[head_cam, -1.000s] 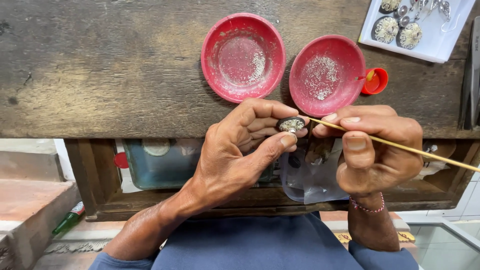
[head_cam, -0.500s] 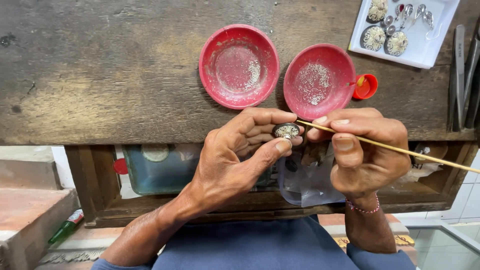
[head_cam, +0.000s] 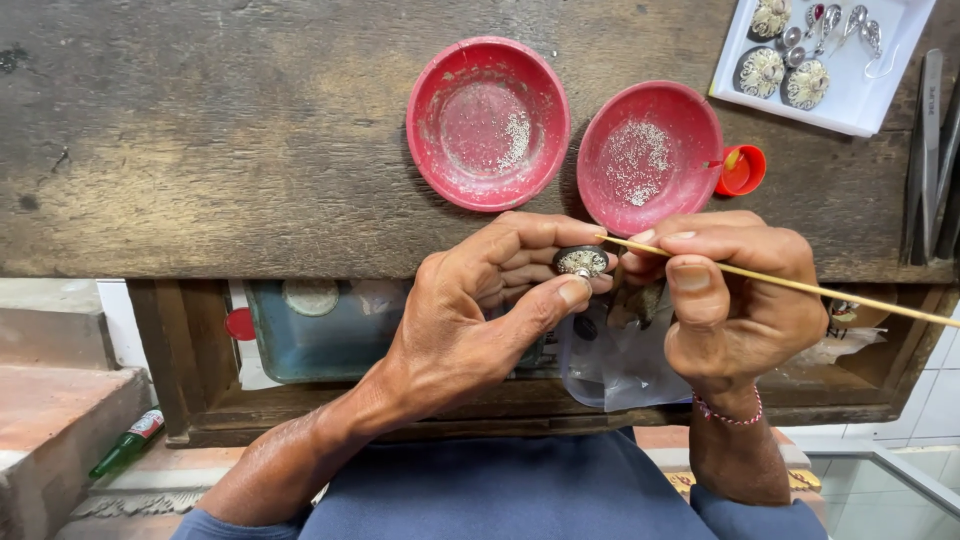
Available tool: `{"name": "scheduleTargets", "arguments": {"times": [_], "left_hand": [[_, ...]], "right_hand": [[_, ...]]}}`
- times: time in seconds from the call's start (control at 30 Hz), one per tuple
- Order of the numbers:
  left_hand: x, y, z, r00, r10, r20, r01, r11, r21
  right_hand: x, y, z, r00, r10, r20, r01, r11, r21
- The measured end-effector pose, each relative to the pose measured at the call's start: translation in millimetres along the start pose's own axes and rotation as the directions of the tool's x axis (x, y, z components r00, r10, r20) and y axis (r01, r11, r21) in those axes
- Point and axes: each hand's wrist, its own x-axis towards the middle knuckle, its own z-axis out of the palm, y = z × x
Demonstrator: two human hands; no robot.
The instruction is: The person uses a wooden stick to apply glitter from a red bowl onto a small silver jewelry piece held in the left hand. The process is repeated multiple times, with the person dipping the stick into the bowl and carefully placing glitter onto the jewelry surface.
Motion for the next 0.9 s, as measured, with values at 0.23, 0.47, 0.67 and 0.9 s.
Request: {"name": "scheduleTargets", "arguments": {"times": [0.23, 0.47, 0.67, 0.9], "left_hand": [[1, 4, 0, 1.000, 0.001, 0.004, -0.001, 0.999, 0.032], [2, 5, 0, 1.000, 0.004, 0.013, -0.004, 0.999, 0.037], [0, 7, 0, 1.000, 0.003, -0.007, -0.003, 1.000, 0.007], [8, 5, 11, 0.994, 0.069, -0.090, -0.067, 0.997, 0.024]], "right_hand": [[0, 5, -4, 0.999, 0.025, -0.024, -0.026, 0.999, -0.039], [3, 4, -5, 0.999, 0.022, -0.024, -0.023, 0.998, -0.055], [7, 8, -6, 0.995, -0.054, -0.080, 0.052, 0.998, -0.033], [31, 29, -49, 0.955, -0.182, -0.232, 0.098, 0.938, -0.334]]}}
